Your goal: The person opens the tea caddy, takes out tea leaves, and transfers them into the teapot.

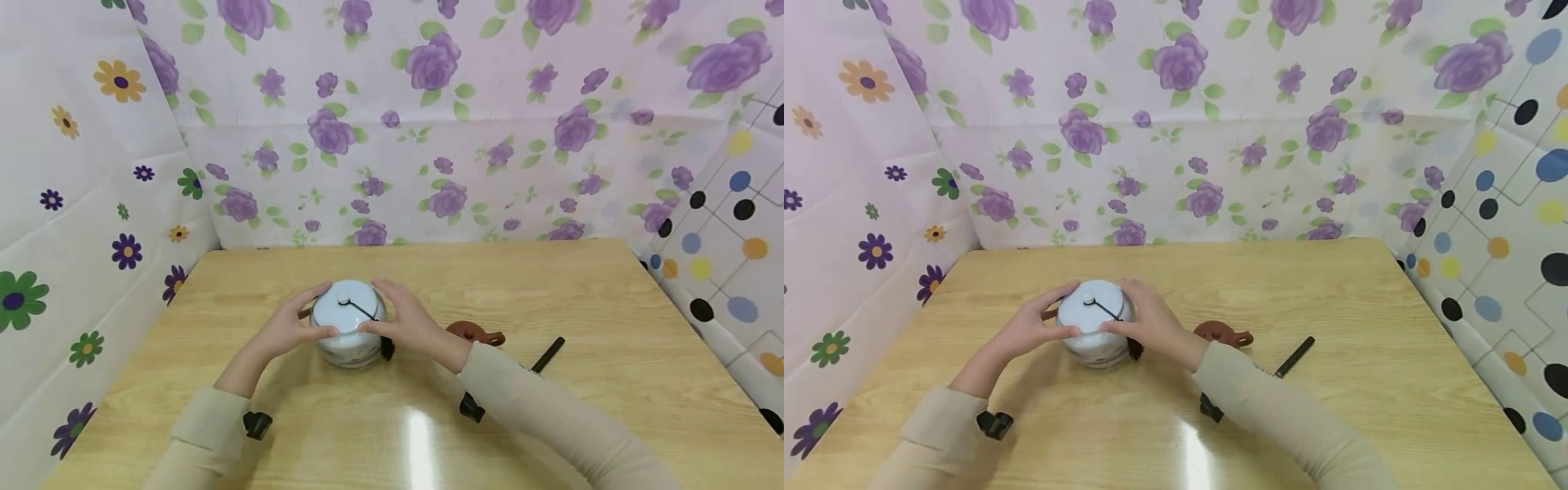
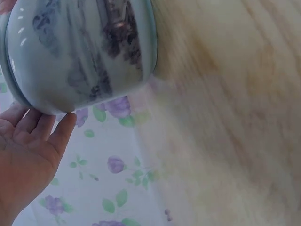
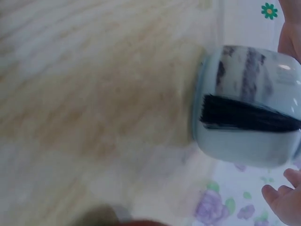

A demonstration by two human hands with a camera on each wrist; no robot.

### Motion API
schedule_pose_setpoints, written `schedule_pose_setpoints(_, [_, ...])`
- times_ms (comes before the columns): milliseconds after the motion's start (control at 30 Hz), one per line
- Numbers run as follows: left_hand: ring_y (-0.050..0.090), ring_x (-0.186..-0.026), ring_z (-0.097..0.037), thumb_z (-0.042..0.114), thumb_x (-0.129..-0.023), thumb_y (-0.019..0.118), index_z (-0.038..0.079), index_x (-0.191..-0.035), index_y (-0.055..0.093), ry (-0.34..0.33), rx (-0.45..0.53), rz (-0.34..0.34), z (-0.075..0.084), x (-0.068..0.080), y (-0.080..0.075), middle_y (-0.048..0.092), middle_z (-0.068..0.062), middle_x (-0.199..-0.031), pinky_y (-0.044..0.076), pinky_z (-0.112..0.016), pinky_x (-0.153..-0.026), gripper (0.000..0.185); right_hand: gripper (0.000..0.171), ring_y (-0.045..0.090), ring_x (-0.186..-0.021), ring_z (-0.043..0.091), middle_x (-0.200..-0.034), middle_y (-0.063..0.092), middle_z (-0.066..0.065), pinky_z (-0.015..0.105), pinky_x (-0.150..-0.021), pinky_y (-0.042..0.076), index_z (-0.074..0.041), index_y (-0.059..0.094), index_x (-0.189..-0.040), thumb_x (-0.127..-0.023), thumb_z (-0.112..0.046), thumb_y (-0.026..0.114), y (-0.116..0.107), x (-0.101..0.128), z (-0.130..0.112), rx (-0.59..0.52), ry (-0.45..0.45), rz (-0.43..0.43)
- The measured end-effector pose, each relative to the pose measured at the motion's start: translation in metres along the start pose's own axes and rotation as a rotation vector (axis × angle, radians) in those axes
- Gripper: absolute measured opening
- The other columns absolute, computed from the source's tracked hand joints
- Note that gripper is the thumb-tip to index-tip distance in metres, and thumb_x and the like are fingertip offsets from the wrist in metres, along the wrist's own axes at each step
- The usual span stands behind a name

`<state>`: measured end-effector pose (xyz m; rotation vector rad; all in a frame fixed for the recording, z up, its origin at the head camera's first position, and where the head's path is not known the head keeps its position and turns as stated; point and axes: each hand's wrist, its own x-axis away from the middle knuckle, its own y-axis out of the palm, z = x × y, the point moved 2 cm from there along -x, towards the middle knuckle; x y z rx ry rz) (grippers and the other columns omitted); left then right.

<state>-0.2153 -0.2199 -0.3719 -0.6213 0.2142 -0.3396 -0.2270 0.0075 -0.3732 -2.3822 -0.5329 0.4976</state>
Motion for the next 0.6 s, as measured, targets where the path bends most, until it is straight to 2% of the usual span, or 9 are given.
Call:
schedule_pose_setpoints(133, [0.024,-0.137,-0.035,0.028,-0.073,0.077,0.009,-0.143,0.033,0.017,-0.045,0.002,0.004,-0.004,-0.006,0.03,-0.013,-0.148,0.03,-0.056,-0.107,0.085,0.073,0.031,-0.135,0.028,-0.145,0.037,0.011,0.049,-0.11,0.03,-0.01,0.036,-0.141,-0.082,-0.04,0.067,-0.016,0.002,0.006,-0.001,0.004,0.036])
schedule_pose_setpoints(233, [0.022,-0.137,-0.037,0.029,-0.07,0.079,0.013,-0.143,0.032,0.018,-0.077,0.032,0.009,-0.007,-0.015,0.028,-0.013,-0.149,0.026,-0.06,-0.107,0.088,0.067,0.034,-0.133,0.029,-0.142,0.041,0.012,0.049,-0.11,0.03,-0.008,0.04,-0.139,-0.084,-0.037,0.065,-0.033,0.007,0.01,0.034,-0.05,0.079])
schedule_pose_setpoints(400, [0.019,-0.138,-0.04,0.028,-0.068,0.081,0.016,-0.145,0.029,0.021,-0.121,0.09,0.013,-0.004,-0.036,0.024,-0.014,-0.151,0.022,-0.064,-0.106,0.093,0.063,0.037,-0.131,0.029,-0.139,0.045,0.01,0.05,-0.109,0.031,-0.01,0.043,-0.137,-0.086,-0.043,0.06,-0.059,0.019,0.016,0.12,-0.108,0.127])
schedule_pose_setpoints(600, [0.019,-0.137,-0.04,0.03,-0.069,0.08,0.014,-0.145,0.028,0.066,-0.25,0.157,0.016,0.003,-0.057,0.023,-0.016,-0.151,0.022,-0.066,-0.104,0.093,0.062,0.035,-0.131,0.031,-0.142,0.04,0.01,0.055,-0.105,0.033,-0.015,0.041,-0.139,-0.088,-0.048,0.055,-0.088,0.036,0.026,0.233,-0.066,0.15])
